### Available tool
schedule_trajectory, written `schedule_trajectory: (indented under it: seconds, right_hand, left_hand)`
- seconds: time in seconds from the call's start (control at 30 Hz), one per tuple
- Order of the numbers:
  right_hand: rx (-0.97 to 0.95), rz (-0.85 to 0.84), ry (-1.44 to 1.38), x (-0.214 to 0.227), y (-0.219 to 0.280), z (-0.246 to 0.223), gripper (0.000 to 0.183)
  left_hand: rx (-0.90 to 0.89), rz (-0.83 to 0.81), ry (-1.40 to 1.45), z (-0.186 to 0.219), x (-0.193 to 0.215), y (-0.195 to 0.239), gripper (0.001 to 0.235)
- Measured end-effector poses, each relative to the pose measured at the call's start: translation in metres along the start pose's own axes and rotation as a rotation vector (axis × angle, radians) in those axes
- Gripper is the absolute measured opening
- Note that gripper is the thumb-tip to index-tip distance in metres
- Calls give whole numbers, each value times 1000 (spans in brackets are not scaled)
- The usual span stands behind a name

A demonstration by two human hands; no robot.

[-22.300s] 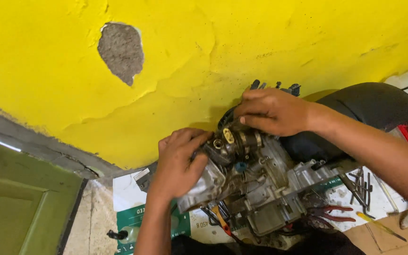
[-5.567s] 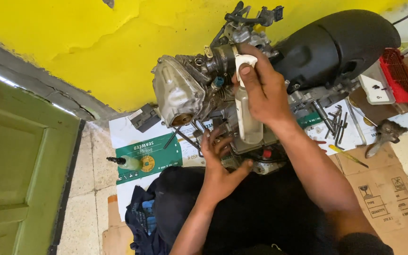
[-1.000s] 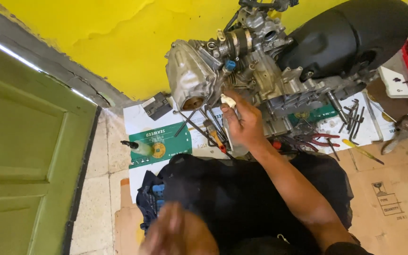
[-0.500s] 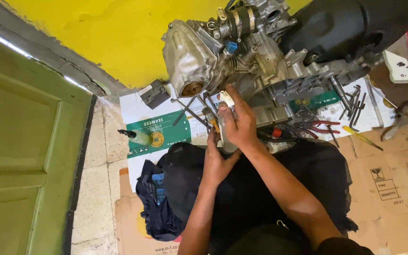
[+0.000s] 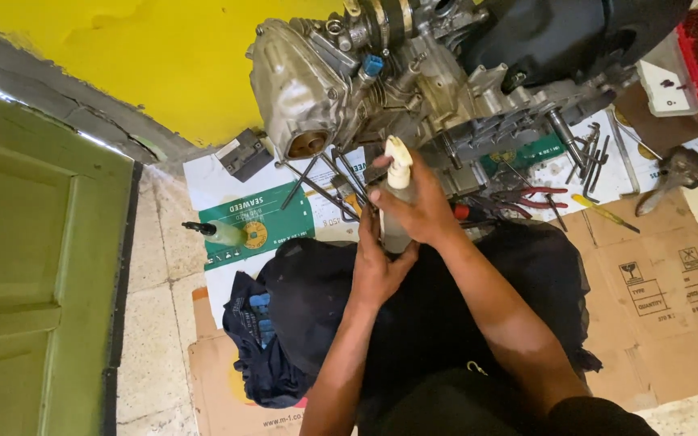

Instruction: Cleaning a motorcycle engine assembly using a brush, cloth, and cleaning solution.

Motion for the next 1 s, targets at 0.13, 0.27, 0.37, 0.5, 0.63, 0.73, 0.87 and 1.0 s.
schedule_trajectory:
  seconds: [0.13, 0.27, 0.37, 0.5, 0.63, 0.73, 0.87, 1.0]
  right_hand:
    - [-9, 44, -15, -6, -3, 11, 43]
    - [114, 58, 60, -10, -4, 9, 33]
    - [59, 17, 60, -11, -1, 0, 32]
    - [45, 39, 71, -10, 5, 8, 23]
    - [46, 22, 105, -13, 7, 5, 29]
    - [60, 15, 95, -10, 5, 7, 27]
    - [59, 17, 156, -15, 12, 17, 25]
    - [-9, 115, 165, -12, 17, 26, 30]
  left_hand:
    - [-16, 39, -22, 1, -2, -5, 90]
    - [32, 15, -17, 4, 4, -5, 91]
    - [52, -4, 24, 8, 2, -1, 93]
    - [117, -42, 3, -12, 1, 6, 94]
    - [166, -34, 14, -12, -2, 7, 98]
    - [193, -25, -3, -10, -6, 8, 102]
    - [236, -47, 16, -24, -7, 16, 101]
    - [204, -82, 84, -46, -2, 20, 114]
Point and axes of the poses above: each hand's wrist, its own y-axis away from the middle knuckle, its own x-axis out of the back of the hand, z = x × y, the point moved 1 cm from there along -y, towards the middle knuckle, and after that the axes turned 6 degrees about y, right-handed, at the moved point
